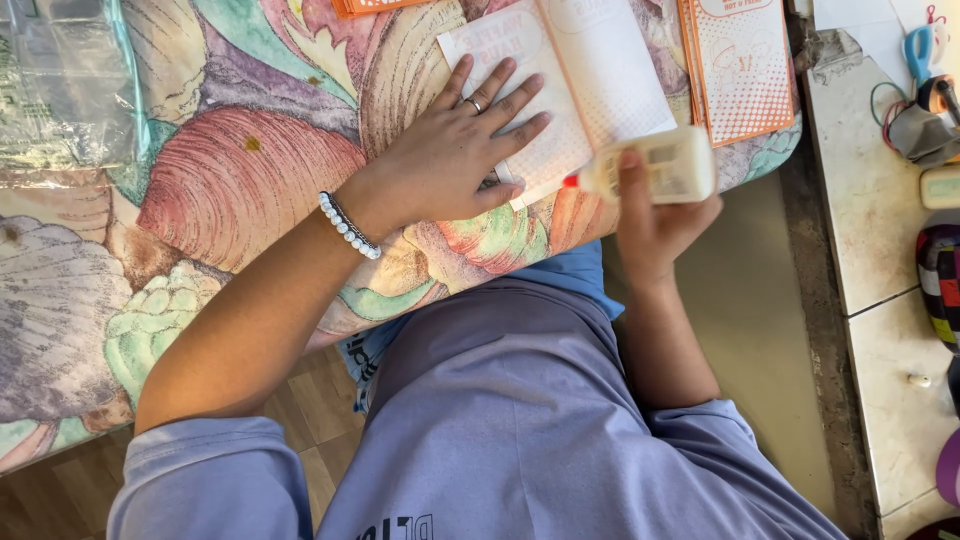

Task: The person applies glue from a bottle to the interior edges and flaps of printed paper bags, then folds and presses them to seal the bottom and sides.

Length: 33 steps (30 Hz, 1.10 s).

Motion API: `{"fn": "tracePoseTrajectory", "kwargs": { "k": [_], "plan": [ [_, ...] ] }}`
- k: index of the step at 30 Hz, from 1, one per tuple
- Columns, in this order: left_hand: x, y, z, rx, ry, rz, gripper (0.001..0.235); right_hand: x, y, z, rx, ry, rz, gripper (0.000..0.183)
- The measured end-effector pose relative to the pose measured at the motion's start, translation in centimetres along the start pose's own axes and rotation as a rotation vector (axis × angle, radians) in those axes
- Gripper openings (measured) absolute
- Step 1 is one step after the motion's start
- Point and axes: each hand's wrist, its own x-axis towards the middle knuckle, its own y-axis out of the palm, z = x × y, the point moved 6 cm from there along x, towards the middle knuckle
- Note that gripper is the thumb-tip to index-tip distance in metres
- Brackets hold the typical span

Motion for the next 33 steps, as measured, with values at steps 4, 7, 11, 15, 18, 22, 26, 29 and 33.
{"fn": "tracePoseTrajectory", "kwargs": {
  "k": [4, 7, 11, 15, 18, 22, 26, 29, 33],
  "plan": [
    [0.0, 0.0, 0.2, -0.010, -0.011, 0.008, 0.076, 2.2, -1.2, -0.5, -0.011, -0.171, -0.041, 0.021],
    [0.0, 0.1, 0.1, -0.017, -0.006, -0.002, 0.076, 2.2, -1.4, -0.2, -0.033, -0.175, -0.020, 0.023],
    [0.0, -0.2, 0.0, -0.020, -0.002, -0.023, 0.075, 2.3, -1.4, 0.0, -0.050, -0.217, -0.023, 0.023],
    [0.2, -1.2, -1.1, 0.002, -0.054, 0.030, 0.074, 2.9, -4.0, -2.9, 0.092, -0.193, -0.099, 0.016],
    [-0.1, -2.1, -2.6, 0.063, -0.219, 0.167, 0.064, 2.6, -7.5, -5.7, 0.214, -0.151, -0.324, 0.042],
    [-0.8, -4.3, -3.2, 0.172, -0.229, 0.047, 0.064, 3.5, -9.7, -7.5, 0.323, -0.065, -0.358, 0.048],
    [-1.8, -3.8, -0.5, 0.121, 0.058, -0.065, 0.051, 4.3, -10.6, -8.6, 0.415, -0.025, -0.377, 0.047],
    [-0.4, -2.3, -1.5, 0.153, -0.146, 0.103, 0.053, 4.5, -11.0, -9.0, 0.425, -0.036, -0.353, 0.046],
    [0.7, -0.1, -4.7, 0.426, -0.256, -0.095, 0.053, 4.5, -10.9, -8.1, 0.427, -0.065, -0.333, 0.045]
  ]
}}
